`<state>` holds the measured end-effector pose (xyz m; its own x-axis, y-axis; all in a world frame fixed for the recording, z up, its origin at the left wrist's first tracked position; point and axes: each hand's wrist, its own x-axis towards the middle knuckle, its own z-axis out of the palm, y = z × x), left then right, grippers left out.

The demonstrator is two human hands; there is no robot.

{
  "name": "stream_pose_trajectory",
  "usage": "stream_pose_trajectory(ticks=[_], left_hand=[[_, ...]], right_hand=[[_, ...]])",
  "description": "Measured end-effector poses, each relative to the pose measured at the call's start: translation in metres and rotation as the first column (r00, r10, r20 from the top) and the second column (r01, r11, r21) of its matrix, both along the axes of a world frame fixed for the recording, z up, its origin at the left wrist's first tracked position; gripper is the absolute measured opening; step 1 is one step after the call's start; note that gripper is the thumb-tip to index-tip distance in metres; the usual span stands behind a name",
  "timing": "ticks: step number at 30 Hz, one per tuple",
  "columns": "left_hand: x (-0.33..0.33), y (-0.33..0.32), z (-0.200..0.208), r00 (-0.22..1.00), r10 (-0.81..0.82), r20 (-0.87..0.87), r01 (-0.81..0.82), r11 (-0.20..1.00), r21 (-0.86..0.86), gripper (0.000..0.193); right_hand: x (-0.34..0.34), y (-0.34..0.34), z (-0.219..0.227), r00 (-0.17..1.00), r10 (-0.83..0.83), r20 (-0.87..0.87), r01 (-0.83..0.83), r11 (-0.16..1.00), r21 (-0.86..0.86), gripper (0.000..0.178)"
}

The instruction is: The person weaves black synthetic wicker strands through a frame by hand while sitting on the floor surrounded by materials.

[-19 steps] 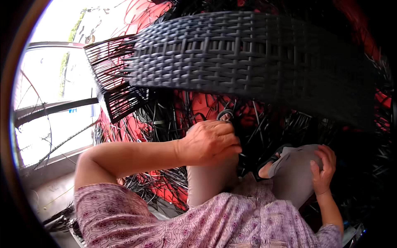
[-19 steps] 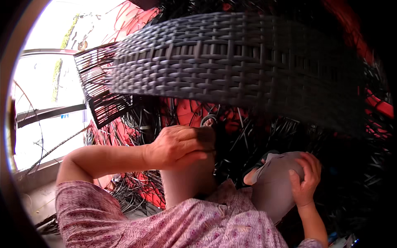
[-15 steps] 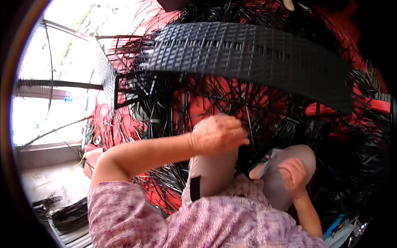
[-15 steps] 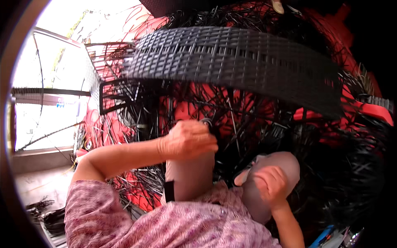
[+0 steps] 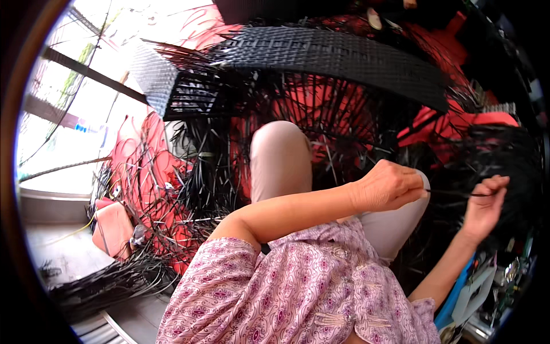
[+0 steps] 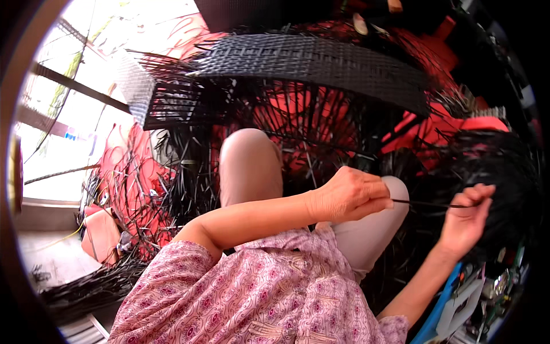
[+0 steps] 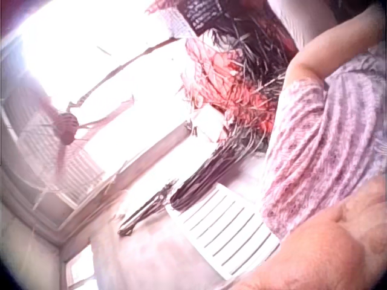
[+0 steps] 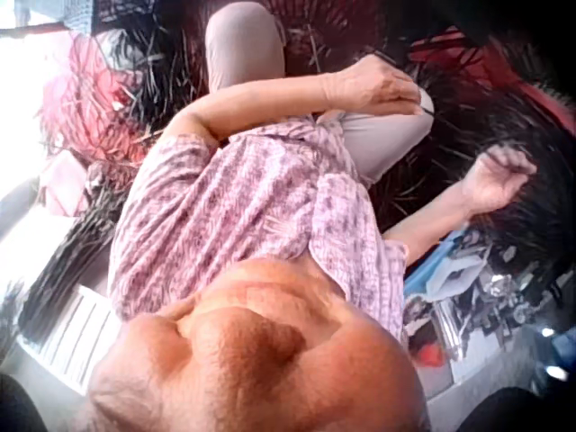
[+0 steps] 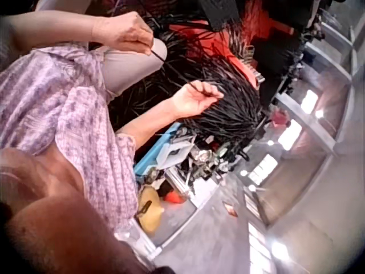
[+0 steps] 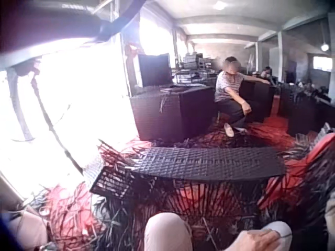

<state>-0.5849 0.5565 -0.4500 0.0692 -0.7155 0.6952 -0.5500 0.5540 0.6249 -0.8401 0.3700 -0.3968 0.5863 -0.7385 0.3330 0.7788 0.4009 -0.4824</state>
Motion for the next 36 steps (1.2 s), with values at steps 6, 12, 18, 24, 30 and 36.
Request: stream_pose_trajectory(ticks=[6,12,18,24,30,36], left_hand=[[-0.043,0.001,-0.001,0.95,-0.266,-0.162,0.293,0.939,0.179,0.018],[0.0,-0.053,-0.004,0.949,-0.213,0.233,0.158,0.96,0.231,0.04],[0.1,-0.152,-0.002,0.679,0.341,0.651,-0.409,0.911,-0.05,0.09],[0.112,-0.182,-0.049,0.437,0.41,0.801,-0.591,0.802,-0.088,0.069],[0.092,-0.178,-0.033,0.461,0.418,0.783,-0.635,0.772,-0.038,0.068],[0.075,-0.185,-0.024,0.458,0.404,0.791,-0.667,0.745,0.005,0.068]], right_hand=[[-0.158,-0.024,0.105,0.894,-0.448,0.013,0.447,0.889,-0.099,0.031],[-0.153,0.008,0.119,0.52,-0.829,-0.207,0.714,0.555,-0.427,0.035],[-0.066,-0.011,0.093,0.483,-0.807,-0.34,0.565,0.584,-0.583,0.037],[0.004,-0.085,0.024,0.523,-0.631,-0.572,0.402,0.775,-0.487,0.031],[0.09,-0.166,-0.068,0.566,-0.434,-0.701,0.487,0.862,-0.14,0.024],[0.106,-0.194,-0.073,0.721,-0.248,-0.647,0.441,0.884,0.152,0.046]])
